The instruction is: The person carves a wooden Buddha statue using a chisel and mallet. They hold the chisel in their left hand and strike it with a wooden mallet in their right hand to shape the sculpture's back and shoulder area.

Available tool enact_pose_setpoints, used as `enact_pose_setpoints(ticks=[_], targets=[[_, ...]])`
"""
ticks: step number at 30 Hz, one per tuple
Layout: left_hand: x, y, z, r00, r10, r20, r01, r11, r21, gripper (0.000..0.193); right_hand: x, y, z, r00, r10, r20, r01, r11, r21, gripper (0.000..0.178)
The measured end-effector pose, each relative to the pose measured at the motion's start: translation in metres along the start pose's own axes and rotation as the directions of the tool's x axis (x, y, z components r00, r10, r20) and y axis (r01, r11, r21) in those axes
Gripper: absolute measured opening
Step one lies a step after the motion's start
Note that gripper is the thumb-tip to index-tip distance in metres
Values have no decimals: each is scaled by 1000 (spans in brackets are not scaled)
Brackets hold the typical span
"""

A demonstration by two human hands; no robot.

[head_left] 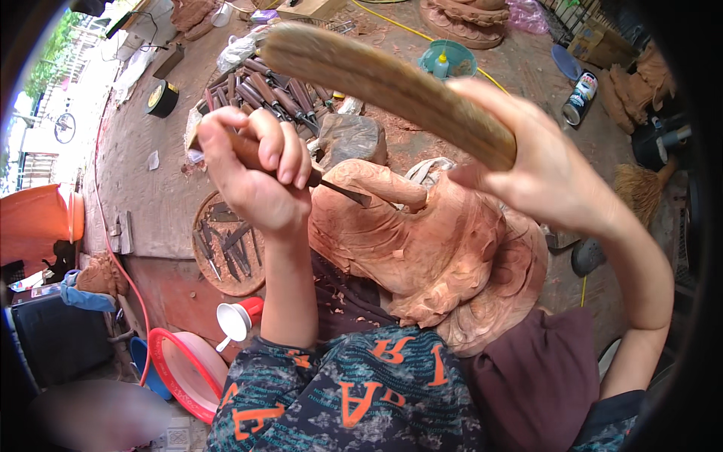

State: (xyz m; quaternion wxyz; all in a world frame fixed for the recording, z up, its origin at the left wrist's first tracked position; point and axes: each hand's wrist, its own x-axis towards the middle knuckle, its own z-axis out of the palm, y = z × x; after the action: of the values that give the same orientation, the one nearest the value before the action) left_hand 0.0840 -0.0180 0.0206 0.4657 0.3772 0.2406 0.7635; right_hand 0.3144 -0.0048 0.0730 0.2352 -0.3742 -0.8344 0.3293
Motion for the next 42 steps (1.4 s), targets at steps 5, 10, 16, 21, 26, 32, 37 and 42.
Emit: enact_pose_setpoints(ticks=[5,10,16,21,26,32,37,42], targets=[[11,-7,16,987,-119,-105,129,988,89,34,40,-14,-12,955,-217,-203,185,969,-165,36],[19,-6,1,980,-162,-117,175,978,109,31,92,-50,-28,997,-11,-80,-2,987,-163,40],[23,-18,4,967,-253,-7,253,967,1,29,88,-58,-52,973,-42,227,143,881,-451,28],[25,-15,-8,969,-244,-46,245,969,14,29,88,-50,-34,982,-86,170,159,859,-487,30],[23,-24,1,961,-275,-38,275,961,-4,29,77,-49,-41,993,-14,118,70,872,-484,31],[25,-24,-5,959,-283,-8,283,959,-4,29,80,-46,-39,993,0,115,52,891,-452,32],[25,-26,-1,952,-306,15,306,952,5,28,80,-44,-41,993,23,113,29,897,-442,33],[23,-28,6,946,-322,25,321,946,36,28,82,-44,-45,990,71,125,-10,900,-437,34]])
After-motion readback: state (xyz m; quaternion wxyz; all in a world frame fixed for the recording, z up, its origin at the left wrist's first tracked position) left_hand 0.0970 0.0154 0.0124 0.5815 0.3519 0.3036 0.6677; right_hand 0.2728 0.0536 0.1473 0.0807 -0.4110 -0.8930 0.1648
